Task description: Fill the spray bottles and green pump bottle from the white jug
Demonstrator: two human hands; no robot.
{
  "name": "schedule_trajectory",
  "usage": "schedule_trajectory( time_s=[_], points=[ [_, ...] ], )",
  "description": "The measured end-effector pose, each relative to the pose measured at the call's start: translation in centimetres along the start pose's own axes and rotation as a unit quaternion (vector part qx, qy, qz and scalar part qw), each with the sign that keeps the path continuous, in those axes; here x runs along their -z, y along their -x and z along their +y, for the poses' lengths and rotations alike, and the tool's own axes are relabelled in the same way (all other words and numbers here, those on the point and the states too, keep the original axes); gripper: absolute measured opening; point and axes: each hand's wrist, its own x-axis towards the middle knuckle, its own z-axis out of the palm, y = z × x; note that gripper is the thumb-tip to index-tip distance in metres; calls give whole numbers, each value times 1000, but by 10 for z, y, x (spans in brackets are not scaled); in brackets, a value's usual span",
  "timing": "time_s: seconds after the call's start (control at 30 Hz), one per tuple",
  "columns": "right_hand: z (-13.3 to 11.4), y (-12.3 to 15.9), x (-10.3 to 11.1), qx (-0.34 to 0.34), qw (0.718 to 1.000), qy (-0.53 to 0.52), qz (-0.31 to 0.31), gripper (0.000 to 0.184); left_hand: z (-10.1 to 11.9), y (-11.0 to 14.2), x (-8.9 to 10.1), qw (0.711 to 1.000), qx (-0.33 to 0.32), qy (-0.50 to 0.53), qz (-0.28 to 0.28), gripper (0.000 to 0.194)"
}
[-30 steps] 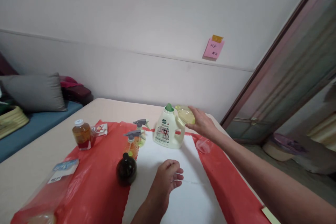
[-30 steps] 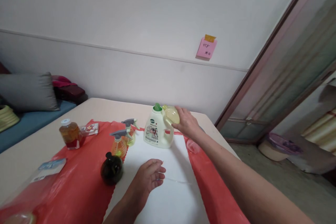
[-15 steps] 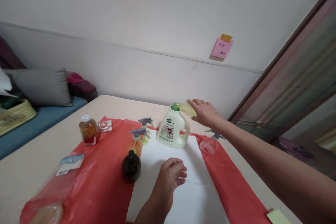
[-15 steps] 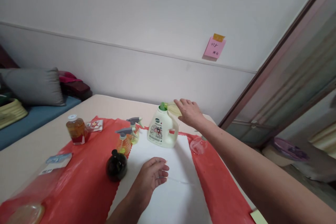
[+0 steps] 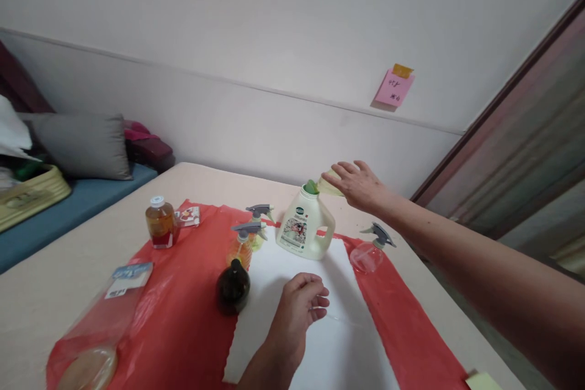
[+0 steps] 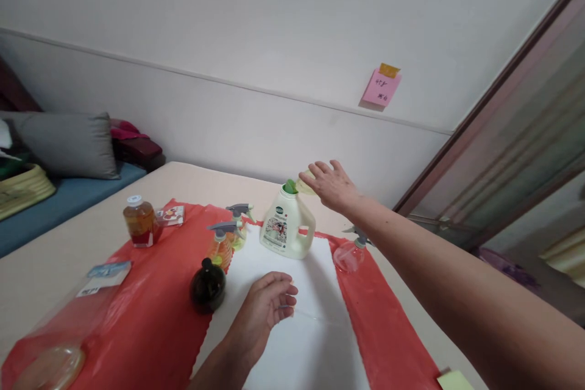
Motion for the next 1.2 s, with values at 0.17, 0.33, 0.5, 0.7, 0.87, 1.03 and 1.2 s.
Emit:
schedule_trajectory(
  time_s=[0.17, 0.33, 0.5, 0.7, 0.87, 1.03, 1.2],
  points=[
    [4, -7, 13, 56, 998, 38, 15, 60, 2, 0, 1, 1000, -2, 13, 2, 27],
    [6, -13, 24, 98, 992, 70, 40, 48, 4, 2, 2, 1000, -8, 27, -2, 27],
    [8, -19, 30, 120, 987, 90, 62, 42, 6, 4, 1, 999, -12, 41, -2, 29],
    [12, -22, 35, 101, 993, 58, 33, 50, 5, 1, 1, 999, -12, 50, 0, 31],
    [13, -21, 37, 90, 995, 18, 24, 52, 4, -1, 2, 998, -13, 57, 2, 32],
    [14, -21, 39, 90, 995, 14, 33, 49, 6, -1, 1, 998, -12, 56, 5, 30],
    [14, -20, 37, 91, 995, 18, 36, 50, 8, -1, 0, 998, -7, 55, 11, 31]
  ],
)
